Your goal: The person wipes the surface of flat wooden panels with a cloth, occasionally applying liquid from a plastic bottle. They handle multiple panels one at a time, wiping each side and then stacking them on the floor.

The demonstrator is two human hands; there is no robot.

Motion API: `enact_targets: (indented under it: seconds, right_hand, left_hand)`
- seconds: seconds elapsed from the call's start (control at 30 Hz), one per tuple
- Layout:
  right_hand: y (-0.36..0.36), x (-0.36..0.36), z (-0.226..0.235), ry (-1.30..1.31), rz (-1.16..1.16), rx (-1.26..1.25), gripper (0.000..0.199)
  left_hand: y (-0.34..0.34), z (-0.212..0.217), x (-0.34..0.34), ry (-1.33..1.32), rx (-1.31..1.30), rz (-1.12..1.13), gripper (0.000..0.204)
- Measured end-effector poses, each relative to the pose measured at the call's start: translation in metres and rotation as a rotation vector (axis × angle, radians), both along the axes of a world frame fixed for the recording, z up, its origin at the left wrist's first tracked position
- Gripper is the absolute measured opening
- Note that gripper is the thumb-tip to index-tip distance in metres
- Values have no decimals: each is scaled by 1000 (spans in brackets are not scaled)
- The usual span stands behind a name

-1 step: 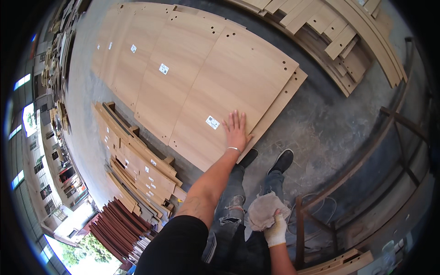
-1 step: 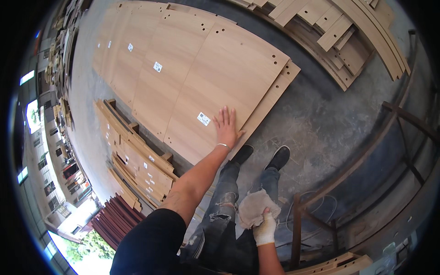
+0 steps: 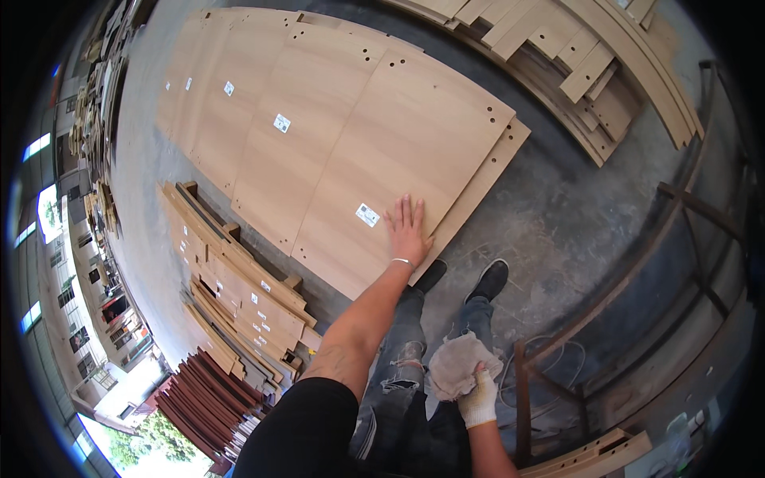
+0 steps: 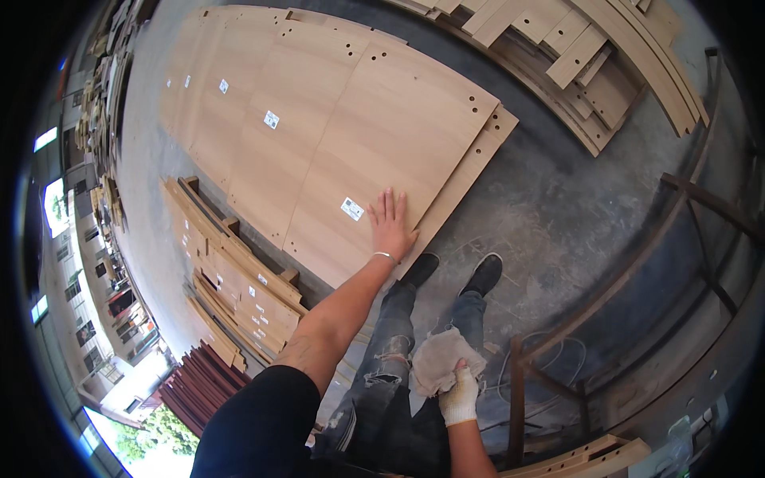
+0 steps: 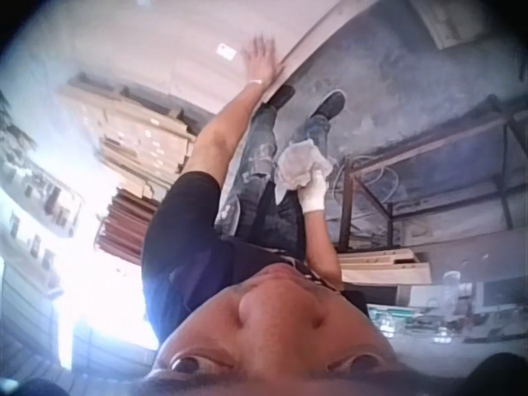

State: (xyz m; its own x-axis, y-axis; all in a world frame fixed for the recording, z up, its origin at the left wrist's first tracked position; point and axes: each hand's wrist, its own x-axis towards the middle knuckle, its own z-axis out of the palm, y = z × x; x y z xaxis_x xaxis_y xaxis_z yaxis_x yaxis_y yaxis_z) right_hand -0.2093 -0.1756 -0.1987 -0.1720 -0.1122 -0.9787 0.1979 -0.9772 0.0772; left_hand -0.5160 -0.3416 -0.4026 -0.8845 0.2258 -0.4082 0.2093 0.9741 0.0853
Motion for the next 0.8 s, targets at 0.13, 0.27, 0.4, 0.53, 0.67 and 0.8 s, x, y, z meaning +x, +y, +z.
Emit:
enact_targets:
  seconds: [0.13, 0.27, 0.4, 0.53, 0.67, 0.8]
  right_hand:
    - [-6, -3, -4, -25, -5, 36, 54]
    - [-7, -3, -7, -8, 6, 47, 53]
    - [-2, -4, -7, 2, 27, 29, 56]
    - [-3, -1, -13, 46, 62, 17, 59]
    - [-9, -17, -9, 82, 117, -19, 57]
    - [-18, -29, -1, 72, 184, 20, 57]
  left_hand:
    - [-6, 15, 1, -113, -43, 6, 118]
    - [-5, 17, -3, -123, -126, -36, 120]
    - [1, 26, -9, -225, -214, -75, 118]
    - [-27, 36, -10, -237, -79, -97, 113]
    - [-103, 33, 8, -200, -36, 329, 105]
    - [-183, 33, 27, -199, 5, 976, 95]
